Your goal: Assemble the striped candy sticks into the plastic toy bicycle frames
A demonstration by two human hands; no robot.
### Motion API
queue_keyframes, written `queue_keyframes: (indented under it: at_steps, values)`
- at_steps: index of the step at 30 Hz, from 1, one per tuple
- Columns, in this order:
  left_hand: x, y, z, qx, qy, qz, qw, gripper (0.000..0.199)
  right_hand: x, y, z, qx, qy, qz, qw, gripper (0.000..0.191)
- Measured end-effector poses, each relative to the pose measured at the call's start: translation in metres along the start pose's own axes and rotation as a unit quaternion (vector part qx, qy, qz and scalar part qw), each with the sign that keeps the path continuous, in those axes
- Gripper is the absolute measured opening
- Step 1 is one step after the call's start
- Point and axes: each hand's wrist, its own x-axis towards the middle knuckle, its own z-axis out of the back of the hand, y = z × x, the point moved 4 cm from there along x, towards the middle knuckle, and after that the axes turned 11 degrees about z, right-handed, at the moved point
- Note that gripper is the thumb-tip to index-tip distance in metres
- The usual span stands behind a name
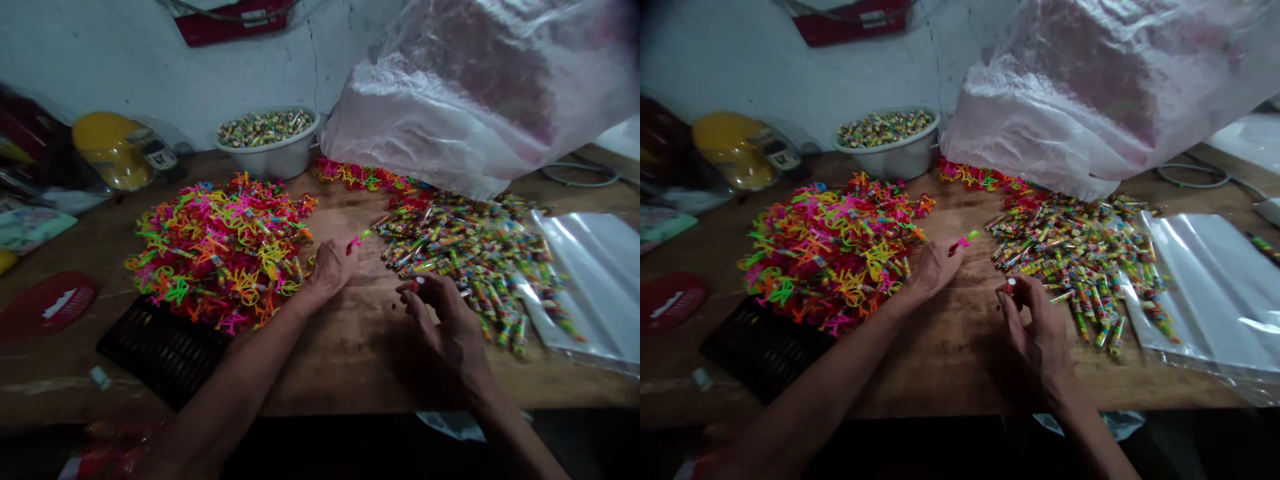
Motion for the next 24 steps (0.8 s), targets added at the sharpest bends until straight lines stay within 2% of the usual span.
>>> queue_keyframes:
  at_steps: [2,3,5,6,8,12,16,19,24]
  values:
    - [-0.010,0.004,0.001,-0.141,0.061,0.056,0.986,0.033,0.002,0.002,-0.002,0.062,-0.023,-0.037,0.997,0.024]
    - [-0.016,0.005,-0.001,-0.229,0.111,0.087,0.963,0.032,0.005,0.004,-0.001,0.084,-0.033,-0.047,0.995,0.018]
    - [-0.030,0.004,-0.008,-0.385,0.218,0.149,0.884,0.028,0.010,0.008,0.003,0.111,-0.061,-0.060,0.990,0.011]
    - [-0.036,0.002,-0.011,-0.426,0.262,0.169,0.849,0.026,0.011,0.008,0.005,0.121,-0.077,-0.071,0.987,0.010]
    - [-0.047,0.000,-0.015,-0.466,0.324,0.193,0.800,0.024,0.011,0.007,0.007,0.150,-0.105,-0.104,0.978,0.011]
    - [-0.057,-0.005,-0.022,-0.522,0.383,0.206,0.734,0.017,0.004,-0.001,0.005,0.174,-0.122,-0.149,0.966,0.015]
    - [-0.059,-0.008,-0.030,-0.534,0.407,0.204,0.712,0.017,-0.002,-0.009,0.000,0.144,-0.064,-0.157,0.975,0.017]
    - [-0.060,-0.009,-0.035,-0.543,0.411,0.212,0.701,0.017,-0.003,-0.011,-0.001,0.134,-0.043,-0.134,0.981,0.017]
    - [-0.064,-0.006,-0.035,-0.539,0.404,0.215,0.707,0.015,-0.004,-0.008,-0.003,0.133,-0.018,-0.101,0.986,0.018]
